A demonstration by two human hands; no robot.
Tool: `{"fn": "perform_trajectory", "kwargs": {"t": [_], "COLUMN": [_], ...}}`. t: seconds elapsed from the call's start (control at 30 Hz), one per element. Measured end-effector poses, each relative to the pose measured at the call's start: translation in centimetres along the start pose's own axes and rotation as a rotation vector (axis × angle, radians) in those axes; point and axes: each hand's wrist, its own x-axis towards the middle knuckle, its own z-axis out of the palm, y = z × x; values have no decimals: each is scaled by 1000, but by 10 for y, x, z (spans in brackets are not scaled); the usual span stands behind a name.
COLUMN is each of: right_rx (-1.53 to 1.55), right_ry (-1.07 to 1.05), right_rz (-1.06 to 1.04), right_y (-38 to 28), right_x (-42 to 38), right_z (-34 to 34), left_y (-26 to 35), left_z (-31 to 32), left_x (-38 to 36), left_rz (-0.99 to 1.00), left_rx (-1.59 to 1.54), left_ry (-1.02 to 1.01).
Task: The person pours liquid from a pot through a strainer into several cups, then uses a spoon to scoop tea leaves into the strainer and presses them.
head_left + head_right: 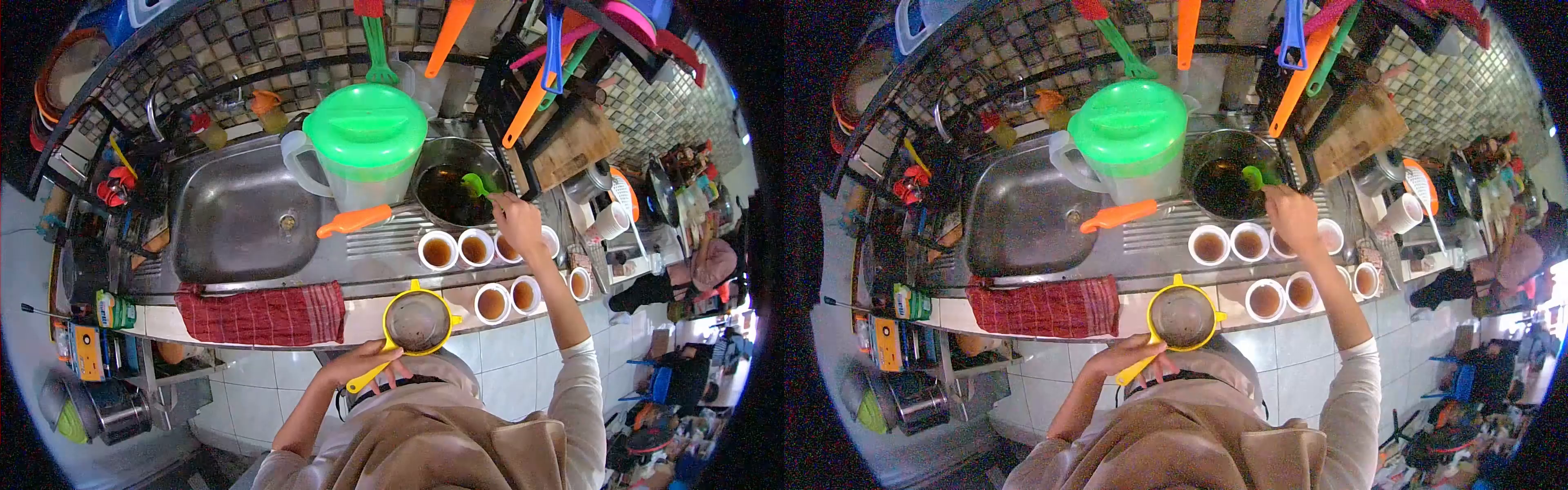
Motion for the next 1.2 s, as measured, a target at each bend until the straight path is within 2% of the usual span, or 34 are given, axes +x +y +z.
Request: {"fn": "perform_trajectory", "kwargs": {"t": [0.57, 0.77, 0.87, 0.93, 1.03, 1.2], "right_rx": [19, 16, 167, 298, 342, 295], "right_ry": [28, 8, 25, 44, -11, -1], "right_rz": [-10, 60, 86, 191, 254, 188], "right_y": [1, -2, -2, -5, -3, -6], "right_x": [-3, 3, 10, 16, 24, 31], "right_z": [-4, -1, 6, 9, 15, 25], "left_y": [11, 1, 1, 6, 11, 13], "left_z": [2, -2, -3, -1, 1, 4], "left_x": [12, 11, 6, -1, -7, -9], "left_rz": [60, 42, 57, 68, 76, 115], "left_rx": [17, -22, -61, -63, -71, 17], "left_ry": [26, 36, 13, 4, -8, 62]}}
